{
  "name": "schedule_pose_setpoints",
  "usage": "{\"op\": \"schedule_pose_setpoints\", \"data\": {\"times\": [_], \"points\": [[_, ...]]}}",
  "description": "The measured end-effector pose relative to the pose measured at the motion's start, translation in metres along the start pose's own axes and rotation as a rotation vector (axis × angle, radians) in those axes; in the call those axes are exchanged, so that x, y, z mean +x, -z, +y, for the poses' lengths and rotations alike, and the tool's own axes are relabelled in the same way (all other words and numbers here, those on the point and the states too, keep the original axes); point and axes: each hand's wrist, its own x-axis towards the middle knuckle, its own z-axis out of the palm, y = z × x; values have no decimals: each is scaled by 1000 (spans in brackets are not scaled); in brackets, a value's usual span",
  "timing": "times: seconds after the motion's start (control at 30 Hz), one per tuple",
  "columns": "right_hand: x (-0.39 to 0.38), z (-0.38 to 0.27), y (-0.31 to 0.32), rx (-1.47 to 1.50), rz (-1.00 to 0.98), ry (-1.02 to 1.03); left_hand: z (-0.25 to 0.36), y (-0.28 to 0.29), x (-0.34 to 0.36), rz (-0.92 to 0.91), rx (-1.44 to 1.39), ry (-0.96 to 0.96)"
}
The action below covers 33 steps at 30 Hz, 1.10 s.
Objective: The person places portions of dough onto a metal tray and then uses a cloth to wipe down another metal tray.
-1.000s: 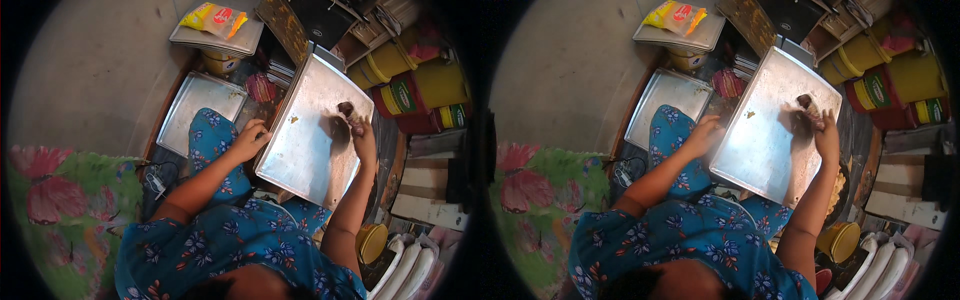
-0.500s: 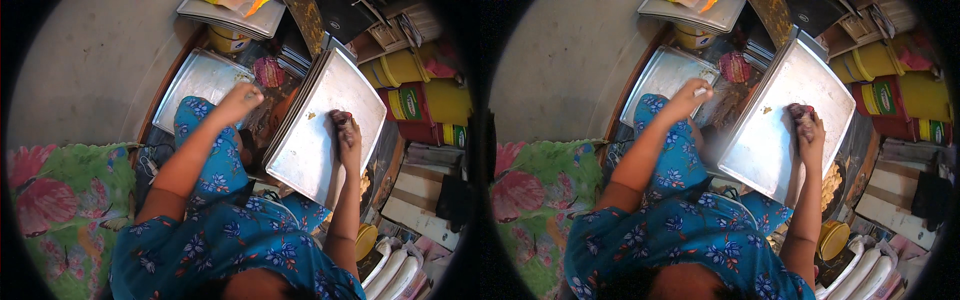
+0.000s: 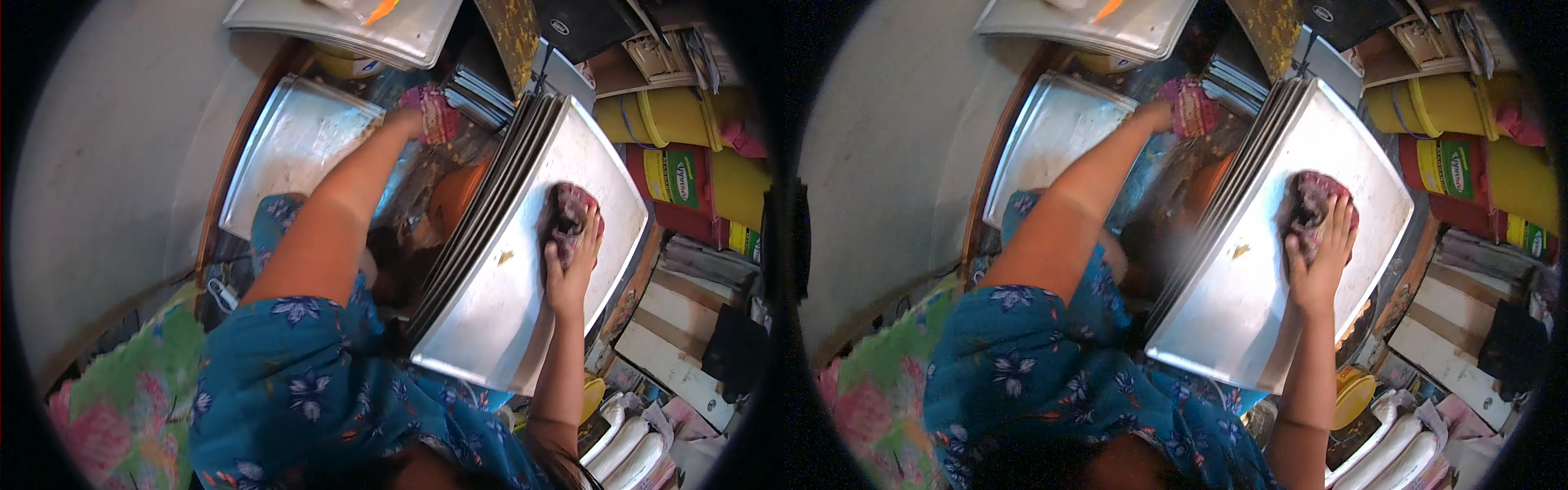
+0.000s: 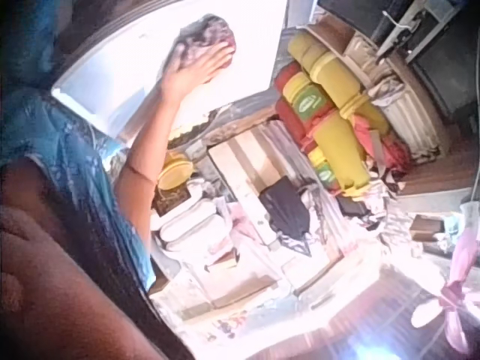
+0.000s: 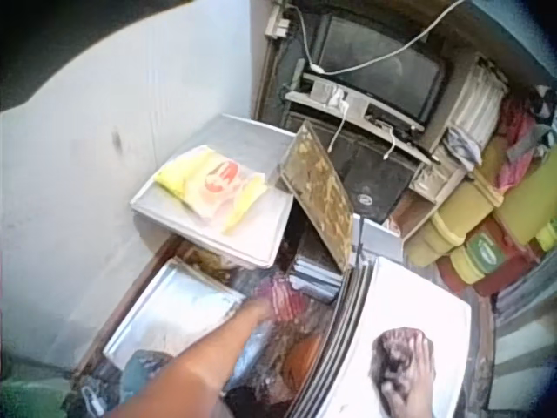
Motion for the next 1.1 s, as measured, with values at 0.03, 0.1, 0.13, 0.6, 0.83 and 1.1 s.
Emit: {"op": "schedule_pose_setpoints", "data": {"times": [0.03, 0.1, 0.13, 0.6, 0.83, 1.1], "points": [[0, -2, 2, -3, -4, -8, 1, -18, 12, -18, 0, 28], [5, -20, -5, 48, -31, 43, -58, -67, 33, 64, 47, 124], [6, -26, -8, 72, -46, 71, -81, -79, 41, 129, 95, 182], [3, -7, -4, -60, -31, -23, -42, -15, 70, 252, -364, 65], [3, -9, -6, -68, 2, -10, -86, 93, 19, -3, 19, 147], [-4, -6, -12, -123, 61, -8, -107, 8, -32, 335, -238, 433]]}}
